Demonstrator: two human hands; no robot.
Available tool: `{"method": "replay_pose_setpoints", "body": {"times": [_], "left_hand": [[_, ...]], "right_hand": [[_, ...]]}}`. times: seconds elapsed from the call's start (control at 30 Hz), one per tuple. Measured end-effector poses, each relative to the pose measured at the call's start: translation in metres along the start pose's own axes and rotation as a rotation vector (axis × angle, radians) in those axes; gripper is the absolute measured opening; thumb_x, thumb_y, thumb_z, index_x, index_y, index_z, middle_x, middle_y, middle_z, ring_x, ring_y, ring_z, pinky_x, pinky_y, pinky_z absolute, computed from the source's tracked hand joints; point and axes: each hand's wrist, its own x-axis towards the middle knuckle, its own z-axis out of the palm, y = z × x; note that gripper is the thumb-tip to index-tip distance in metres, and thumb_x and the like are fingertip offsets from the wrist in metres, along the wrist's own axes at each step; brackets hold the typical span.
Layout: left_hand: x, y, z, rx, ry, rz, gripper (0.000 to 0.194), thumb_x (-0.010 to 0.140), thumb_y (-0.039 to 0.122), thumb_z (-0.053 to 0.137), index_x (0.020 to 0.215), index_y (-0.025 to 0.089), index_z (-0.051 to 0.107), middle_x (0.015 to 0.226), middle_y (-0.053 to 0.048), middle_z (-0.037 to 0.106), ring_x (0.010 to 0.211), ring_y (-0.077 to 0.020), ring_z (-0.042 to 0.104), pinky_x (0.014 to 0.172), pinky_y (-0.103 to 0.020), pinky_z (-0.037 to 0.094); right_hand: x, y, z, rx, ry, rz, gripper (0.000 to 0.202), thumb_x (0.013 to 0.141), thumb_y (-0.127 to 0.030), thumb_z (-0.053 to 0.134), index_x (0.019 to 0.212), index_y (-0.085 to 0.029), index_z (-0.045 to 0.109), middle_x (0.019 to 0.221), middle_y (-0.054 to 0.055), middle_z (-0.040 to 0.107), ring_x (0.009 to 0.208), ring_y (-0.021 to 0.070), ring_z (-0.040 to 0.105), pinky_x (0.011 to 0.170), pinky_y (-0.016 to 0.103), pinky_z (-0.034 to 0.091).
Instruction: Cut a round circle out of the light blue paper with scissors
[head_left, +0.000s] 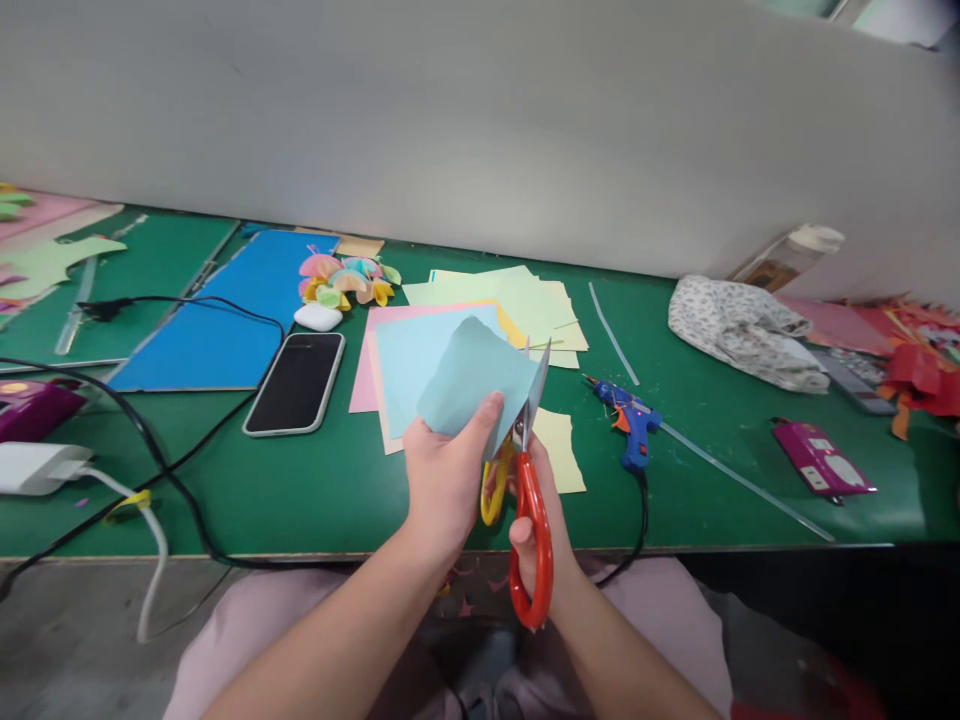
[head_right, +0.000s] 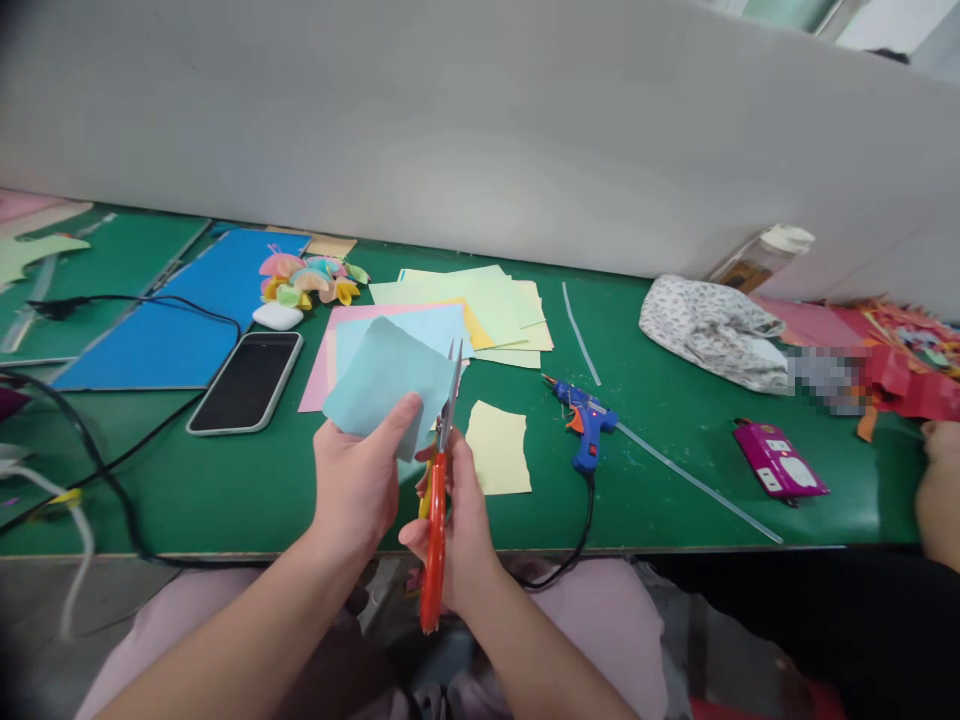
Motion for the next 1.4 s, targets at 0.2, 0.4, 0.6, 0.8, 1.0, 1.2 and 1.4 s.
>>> {"method": "replay_pose_setpoints", "body": {"times": [0.2,0.4,0.6,0.8,1.0,1.2,1.4], "left_hand": [[0.005,-0.001,-0.004,0.026,-0.018,0.014,0.021,0.072,0.025,0.087,0.087,0.014,0.078,0.086,-0.005,0.079,0.078,-0.0188,0.071,0.072,-0.027,0.056],[0.011,0.003,-0.007,0.029,-0.018,0.014,0.032,0.069,0.032,0.092,0.090,0.015,0.076,0.087,-0.004,0.079,0.074,-0.0157,0.069,0.067,-0.024,0.055],[0.018,0.011,-0.010,0.060,-0.024,-0.006,0.042,0.065,0.032,0.095,0.097,0.013,0.075,0.089,-0.004,0.078,0.075,-0.0159,0.070,0.068,-0.025,0.057],[0.021,0.014,-0.011,0.075,-0.029,0.015,0.040,0.065,0.030,0.095,0.097,0.015,0.075,0.090,-0.002,0.079,0.074,-0.0150,0.071,0.067,-0.024,0.059],[0.024,0.013,-0.015,0.115,-0.049,0.040,0.045,0.068,0.030,0.094,0.109,0.019,0.078,0.104,-0.004,0.080,0.087,-0.0172,0.075,0.074,-0.023,0.061],[0.027,0.010,-0.018,0.138,-0.091,0.102,0.073,0.072,0.030,0.091,0.140,0.026,0.065,0.122,-0.006,0.077,0.100,-0.0215,0.075,0.081,-0.029,0.064],[0.028,0.011,-0.019,0.181,-0.083,0.111,0.077,0.073,0.032,0.089,0.144,0.026,0.062,0.125,-0.007,0.075,0.101,-0.0230,0.074,0.083,-0.032,0.064]], "right_hand": [[-0.001,-0.001,0.005,0.010,0.040,-0.032,0.095,0.071,-0.095,0.054,0.140,-0.029,0.058,0.099,0.009,0.065,0.075,0.0262,0.061,0.052,0.037,0.056],[0.000,0.001,0.003,0.045,0.029,-0.036,0.105,0.062,-0.099,0.059,0.141,-0.030,0.056,0.101,0.008,0.067,0.070,0.0227,0.059,0.048,0.033,0.052],[0.001,0.004,0.004,0.084,0.049,-0.074,0.091,0.068,-0.094,0.062,0.132,-0.029,0.063,0.090,0.005,0.062,0.065,0.0195,0.054,0.049,0.031,0.051],[-0.002,0.003,0.004,0.148,0.034,-0.043,0.081,0.070,-0.087,0.069,0.127,-0.029,0.066,0.094,0.005,0.063,0.066,0.0175,0.053,0.047,0.027,0.050],[-0.002,0.000,0.002,0.217,0.005,0.009,0.083,0.068,-0.083,0.076,0.131,-0.031,0.065,0.094,0.005,0.064,0.066,0.0166,0.053,0.044,0.024,0.048],[0.000,-0.003,0.001,0.233,-0.011,0.012,0.083,0.064,-0.083,0.079,0.127,-0.030,0.068,0.090,0.005,0.062,0.063,0.0168,0.052,0.043,0.026,0.047],[-0.002,-0.001,0.005,0.305,0.008,0.041,0.075,0.068,-0.076,0.083,0.128,-0.033,0.069,0.091,0.004,0.062,0.062,0.0152,0.050,0.043,0.025,0.046]]}}
